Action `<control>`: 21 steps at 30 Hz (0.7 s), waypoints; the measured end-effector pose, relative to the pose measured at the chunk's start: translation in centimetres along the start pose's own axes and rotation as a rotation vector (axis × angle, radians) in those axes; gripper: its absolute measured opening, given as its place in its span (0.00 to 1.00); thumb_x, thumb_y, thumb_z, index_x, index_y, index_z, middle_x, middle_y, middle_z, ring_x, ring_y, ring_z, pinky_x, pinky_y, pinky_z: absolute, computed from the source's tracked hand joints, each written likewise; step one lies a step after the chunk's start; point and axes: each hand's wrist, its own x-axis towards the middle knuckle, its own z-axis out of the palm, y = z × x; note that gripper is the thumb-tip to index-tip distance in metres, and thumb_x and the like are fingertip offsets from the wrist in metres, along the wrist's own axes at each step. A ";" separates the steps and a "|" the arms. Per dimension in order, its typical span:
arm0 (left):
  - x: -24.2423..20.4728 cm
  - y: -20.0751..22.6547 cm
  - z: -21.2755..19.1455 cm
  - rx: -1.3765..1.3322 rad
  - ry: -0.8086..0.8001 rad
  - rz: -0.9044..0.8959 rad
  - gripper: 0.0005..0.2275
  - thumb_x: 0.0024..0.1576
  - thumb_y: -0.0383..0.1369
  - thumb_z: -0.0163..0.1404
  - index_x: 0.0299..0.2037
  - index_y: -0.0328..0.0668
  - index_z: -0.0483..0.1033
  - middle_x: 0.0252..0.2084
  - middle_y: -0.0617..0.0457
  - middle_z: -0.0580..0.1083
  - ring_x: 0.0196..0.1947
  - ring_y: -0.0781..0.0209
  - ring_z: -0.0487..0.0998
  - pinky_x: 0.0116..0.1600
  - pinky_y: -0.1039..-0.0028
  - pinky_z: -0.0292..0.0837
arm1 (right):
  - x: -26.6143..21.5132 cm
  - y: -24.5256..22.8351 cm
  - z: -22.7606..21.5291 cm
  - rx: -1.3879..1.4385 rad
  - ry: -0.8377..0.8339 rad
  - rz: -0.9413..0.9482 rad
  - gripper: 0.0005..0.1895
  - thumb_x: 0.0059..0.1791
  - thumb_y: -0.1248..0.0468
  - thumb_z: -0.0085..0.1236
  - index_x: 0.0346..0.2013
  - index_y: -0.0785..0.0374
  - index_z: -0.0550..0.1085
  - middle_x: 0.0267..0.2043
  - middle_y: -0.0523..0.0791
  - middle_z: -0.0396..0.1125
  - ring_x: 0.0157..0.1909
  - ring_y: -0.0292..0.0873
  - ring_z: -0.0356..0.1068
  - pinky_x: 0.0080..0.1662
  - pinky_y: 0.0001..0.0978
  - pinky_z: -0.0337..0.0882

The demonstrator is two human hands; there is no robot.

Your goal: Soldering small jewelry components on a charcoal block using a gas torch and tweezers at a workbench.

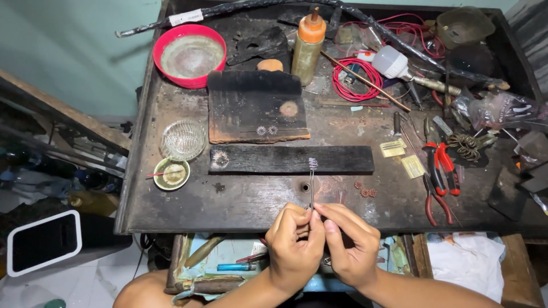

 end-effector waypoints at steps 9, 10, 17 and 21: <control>0.4 0.5 -0.5 0.054 -0.010 0.098 0.07 0.51 0.16 0.54 0.31 0.32 0.68 0.28 0.50 0.70 0.19 0.67 0.64 0.22 0.79 0.63 | -0.4 0.5 0.1 0.020 0.011 -0.012 0.15 0.46 0.76 0.49 0.45 0.74 0.77 0.46 0.55 0.76 0.41 0.44 0.77 0.45 0.27 0.77; 0.4 0.5 -0.5 0.053 -0.007 0.096 0.07 0.51 0.16 0.54 0.31 0.32 0.68 0.28 0.50 0.70 0.19 0.67 0.64 0.22 0.79 0.63 | -0.4 0.6 0.0 0.019 0.007 -0.013 0.15 0.46 0.76 0.49 0.45 0.74 0.77 0.46 0.55 0.76 0.41 0.44 0.77 0.45 0.27 0.77; 0.5 0.5 -0.6 0.047 -0.008 0.085 0.06 0.51 0.16 0.54 0.30 0.32 0.69 0.26 0.51 0.69 0.18 0.68 0.62 0.20 0.79 0.62 | -0.5 0.7 0.1 0.001 0.001 -0.009 0.15 0.47 0.75 0.49 0.45 0.74 0.77 0.46 0.55 0.77 0.39 0.43 0.77 0.42 0.25 0.76; 0.6 0.3 -0.7 0.079 -0.015 0.102 0.06 0.52 0.16 0.54 0.30 0.32 0.69 0.26 0.51 0.68 0.18 0.67 0.62 0.20 0.78 0.61 | -0.4 0.8 0.2 -0.012 -0.002 0.002 0.14 0.46 0.75 0.50 0.45 0.74 0.77 0.47 0.54 0.76 0.40 0.43 0.77 0.42 0.25 0.77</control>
